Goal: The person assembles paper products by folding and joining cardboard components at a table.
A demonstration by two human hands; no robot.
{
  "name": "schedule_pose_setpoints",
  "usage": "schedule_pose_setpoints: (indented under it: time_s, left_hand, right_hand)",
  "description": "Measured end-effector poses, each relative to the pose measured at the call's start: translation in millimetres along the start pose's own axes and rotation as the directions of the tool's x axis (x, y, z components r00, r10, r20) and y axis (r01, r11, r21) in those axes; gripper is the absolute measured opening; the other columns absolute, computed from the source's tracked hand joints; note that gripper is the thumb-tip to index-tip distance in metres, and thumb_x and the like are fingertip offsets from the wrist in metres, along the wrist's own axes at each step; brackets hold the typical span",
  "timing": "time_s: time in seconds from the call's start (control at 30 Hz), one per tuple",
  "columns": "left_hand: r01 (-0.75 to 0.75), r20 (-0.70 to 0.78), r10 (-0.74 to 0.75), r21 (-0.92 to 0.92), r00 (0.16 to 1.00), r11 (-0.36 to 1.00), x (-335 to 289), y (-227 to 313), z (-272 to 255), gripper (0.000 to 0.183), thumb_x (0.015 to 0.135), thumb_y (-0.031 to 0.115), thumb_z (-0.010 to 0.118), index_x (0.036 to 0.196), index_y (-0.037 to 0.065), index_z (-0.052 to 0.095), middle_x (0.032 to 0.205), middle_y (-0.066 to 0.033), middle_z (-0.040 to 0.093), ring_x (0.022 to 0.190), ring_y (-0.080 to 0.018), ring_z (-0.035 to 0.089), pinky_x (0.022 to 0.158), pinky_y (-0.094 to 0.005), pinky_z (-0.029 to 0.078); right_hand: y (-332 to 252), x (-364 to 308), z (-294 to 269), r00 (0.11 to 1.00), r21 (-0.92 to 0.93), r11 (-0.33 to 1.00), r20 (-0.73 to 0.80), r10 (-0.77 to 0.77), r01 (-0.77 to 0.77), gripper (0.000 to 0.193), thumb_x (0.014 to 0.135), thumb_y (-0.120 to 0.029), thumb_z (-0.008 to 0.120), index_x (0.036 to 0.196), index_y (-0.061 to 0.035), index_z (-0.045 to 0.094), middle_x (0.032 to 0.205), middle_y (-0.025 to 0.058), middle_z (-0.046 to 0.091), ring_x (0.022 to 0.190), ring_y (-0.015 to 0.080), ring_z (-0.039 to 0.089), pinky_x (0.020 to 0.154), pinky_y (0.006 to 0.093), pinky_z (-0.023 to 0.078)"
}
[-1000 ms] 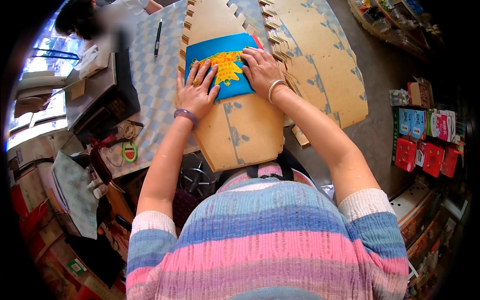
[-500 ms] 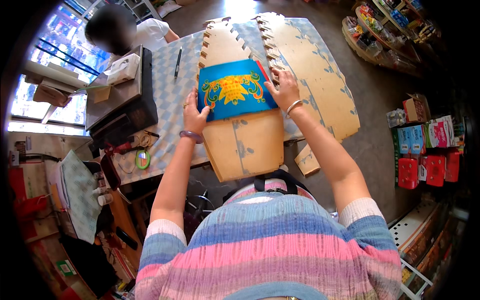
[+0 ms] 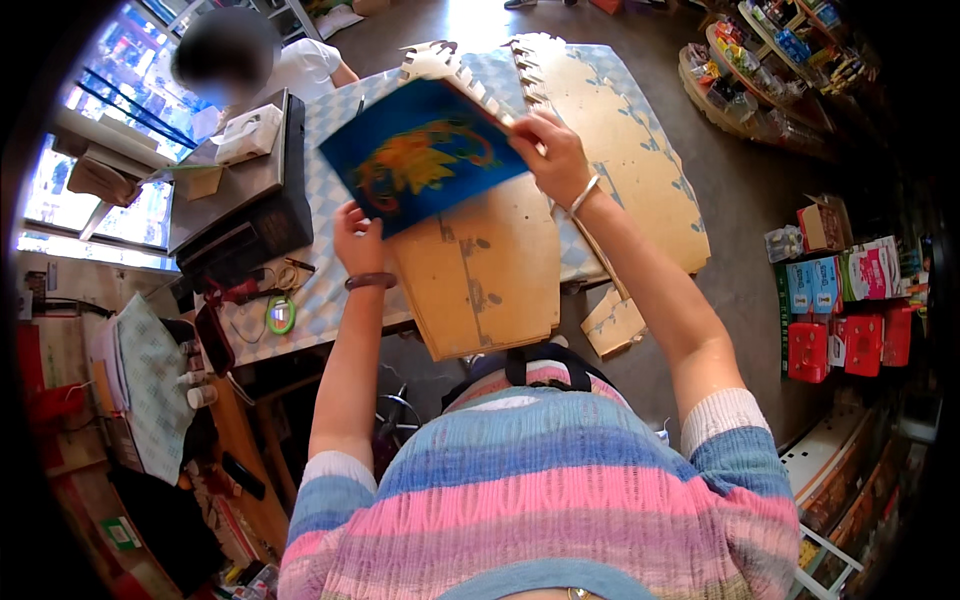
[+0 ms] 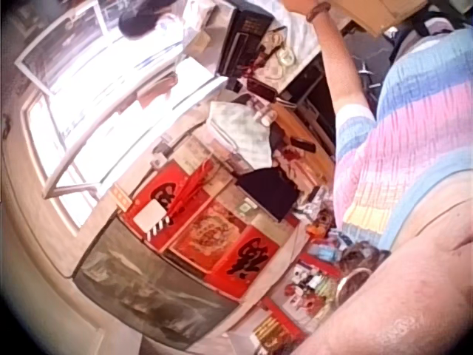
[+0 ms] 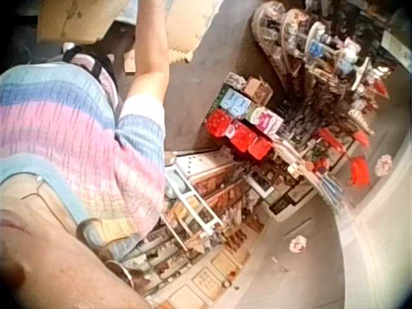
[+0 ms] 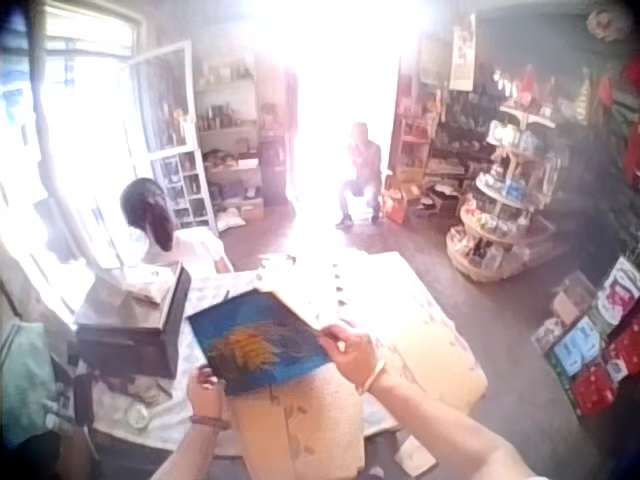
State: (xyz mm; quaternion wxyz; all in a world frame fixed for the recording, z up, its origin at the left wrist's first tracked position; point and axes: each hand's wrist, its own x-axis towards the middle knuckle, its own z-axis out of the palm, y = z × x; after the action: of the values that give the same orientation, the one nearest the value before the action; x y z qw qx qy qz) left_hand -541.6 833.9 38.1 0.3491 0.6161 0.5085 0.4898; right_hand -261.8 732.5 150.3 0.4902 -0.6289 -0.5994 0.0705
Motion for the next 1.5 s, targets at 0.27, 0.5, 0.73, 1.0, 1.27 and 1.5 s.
schedule_pose_setpoints:
  time_s: [0.27, 0.5, 0.73, 1.0, 1.27, 1.5]
  left_hand:
    - [-0.195, -0.202, 0.059, -0.762, 0.978, 0.618, -11.0, 67.5, -6.3, 0.036, 0.086, 0.014, 0.066, 0.117, 0.001, 0.054, 0.111, -0.0162, 0.064, 0.098, -0.0287, 0.064, 0.087, -0.0434, 0.055]
    - [0.834, 0.846, 0.055, -0.531, 0.53, 0.149, 59.9, 31.0, 39.8, 0.036, 0.092, 0.038, 0.058, 0.108, 0.006, 0.064, 0.091, -0.0084, 0.069, 0.079, -0.02, 0.066, 0.076, -0.0383, 0.055]
    - [-0.372, 0.217, 0.329, 0.201, 0.919, 0.906, -15.6, 17.3, 11.6, 0.021, 0.083, 0.012, 0.064, 0.103, 0.005, 0.066, 0.096, -0.0122, 0.067, 0.086, -0.0283, 0.064, 0.078, -0.0364, 0.051]
    - [-0.856, 0.576, 0.652, 0.189, 0.493, 0.481, -87.4, 26.2, 2.5, 0.02, 0.071, 0.014, 0.07, 0.09, 0.01, 0.066, 0.081, -0.0012, 0.061, 0.081, -0.0211, 0.059, 0.075, -0.0331, 0.051]
    - [-0.856, 0.699, 0.546, 0.19, 0.462, 0.481, -82.6, 19.3, 7.5, 0.01, 0.078, 0.014, 0.06, 0.083, 0.008, 0.065, 0.08, -0.0046, 0.062, 0.081, -0.023, 0.062, 0.073, -0.0345, 0.052]
    - [-0.741, 0.895, 0.111, 0.283, 0.433, 0.609, -41.3, 40.1, 21.6, 0.024, 0.082, 0.029, 0.066, 0.08, 0.006, 0.069, 0.082, -0.014, 0.068, 0.082, -0.0326, 0.066, 0.068, -0.0408, 0.053]
  right_hand:
    - [-139.1, 32.3, -1.4, 0.401, -0.045, 0.399, 0.157, -0.902, 0.916, 0.01, 0.072, -0.015, 0.065, 0.08, -0.0108, 0.06, 0.08, 0.0005, 0.051, 0.078, 0.0166, 0.054, 0.067, 0.0298, 0.046]
    - [-91.8, -70.9, -1.7, 0.611, -0.254, 0.569, 0.487, -0.624, 0.783, 0.009, 0.067, -0.012, 0.06, 0.068, -0.0067, 0.053, 0.074, 0.004, 0.046, 0.073, 0.0172, 0.052, 0.067, 0.0289, 0.046]
    - [-7.0, -115.5, 21.1, 0.751, -0.402, 0.662, 0.528, -0.397, 0.633, 0.005, 0.067, -0.014, 0.059, 0.068, -0.0085, 0.058, 0.077, 0.0046, 0.053, 0.078, 0.0205, 0.056, 0.068, 0.0313, 0.049]
    - [8.2, -124.8, 38.4, 0.781, -0.307, 0.778, 0.521, -0.345, 0.548, 0.01, 0.073, -0.009, 0.059, 0.082, -0.0087, 0.063, 0.081, 0.0046, 0.056, 0.079, 0.0219, 0.059, 0.072, 0.0315, 0.051]
    - [14.1, -118.8, 37.0, 0.851, -0.268, 0.909, 0.504, -0.149, 0.318, 0.006, 0.079, -0.017, 0.065, 0.08, -0.012, 0.068, 0.082, 0.0024, 0.062, 0.081, 0.0211, 0.062, 0.071, 0.0329, 0.052]
    - [16.7, -70.0, 34.4, 0.648, -0.396, 0.917, 0.71, 0.276, 0.044, 0.018, 0.077, -0.029, 0.069, 0.085, -0.013, 0.073, 0.086, 0.0073, 0.07, 0.082, 0.0255, 0.066, 0.074, 0.0353, 0.052]
